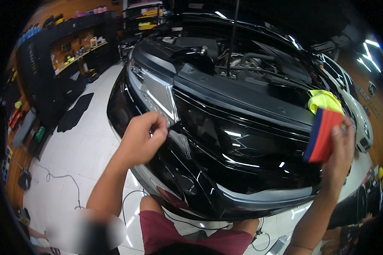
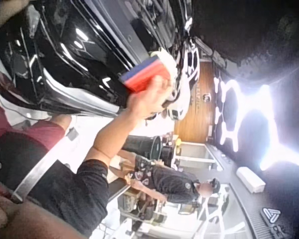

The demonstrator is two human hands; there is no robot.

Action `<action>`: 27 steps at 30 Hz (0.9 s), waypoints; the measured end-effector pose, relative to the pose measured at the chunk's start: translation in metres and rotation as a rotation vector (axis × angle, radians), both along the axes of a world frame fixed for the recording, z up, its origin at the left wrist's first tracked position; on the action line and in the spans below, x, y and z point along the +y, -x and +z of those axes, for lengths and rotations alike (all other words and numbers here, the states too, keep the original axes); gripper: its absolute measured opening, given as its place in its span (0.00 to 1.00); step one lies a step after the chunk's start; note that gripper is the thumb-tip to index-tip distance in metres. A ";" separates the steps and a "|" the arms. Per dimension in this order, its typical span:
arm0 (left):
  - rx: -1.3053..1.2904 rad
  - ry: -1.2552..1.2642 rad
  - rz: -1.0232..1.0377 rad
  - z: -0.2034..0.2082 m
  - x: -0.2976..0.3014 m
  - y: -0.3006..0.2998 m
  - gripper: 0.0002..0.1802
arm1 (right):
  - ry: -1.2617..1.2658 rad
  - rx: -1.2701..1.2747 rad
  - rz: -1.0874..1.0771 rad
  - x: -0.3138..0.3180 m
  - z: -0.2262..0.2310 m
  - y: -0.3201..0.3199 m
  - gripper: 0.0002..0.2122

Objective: The person applies a transparent protective film to the front bumper of a black car. They use a squeegee to smooth the film, a knife to trim edges, and a heat gun to conform the material, finishing by wiping the surface with a microfiber cloth.

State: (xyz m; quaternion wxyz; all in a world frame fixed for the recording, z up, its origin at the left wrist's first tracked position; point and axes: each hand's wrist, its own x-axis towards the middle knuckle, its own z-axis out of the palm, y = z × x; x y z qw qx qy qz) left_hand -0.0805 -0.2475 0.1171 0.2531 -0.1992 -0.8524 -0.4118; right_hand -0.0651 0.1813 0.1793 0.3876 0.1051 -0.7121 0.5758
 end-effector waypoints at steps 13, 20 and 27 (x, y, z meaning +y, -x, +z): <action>0.434 -0.025 -0.152 -0.040 0.023 -0.014 0.11 | -0.615 -0.232 0.129 -0.158 -0.049 -0.055 0.30; -0.248 -0.693 -0.226 -0.014 -0.006 0.020 0.06 | -1.037 -0.403 0.431 -0.200 -0.027 -0.033 0.30; -0.288 -0.394 -0.316 -0.006 -0.006 0.018 0.13 | -1.331 -0.459 0.295 -0.226 -0.021 -0.016 0.35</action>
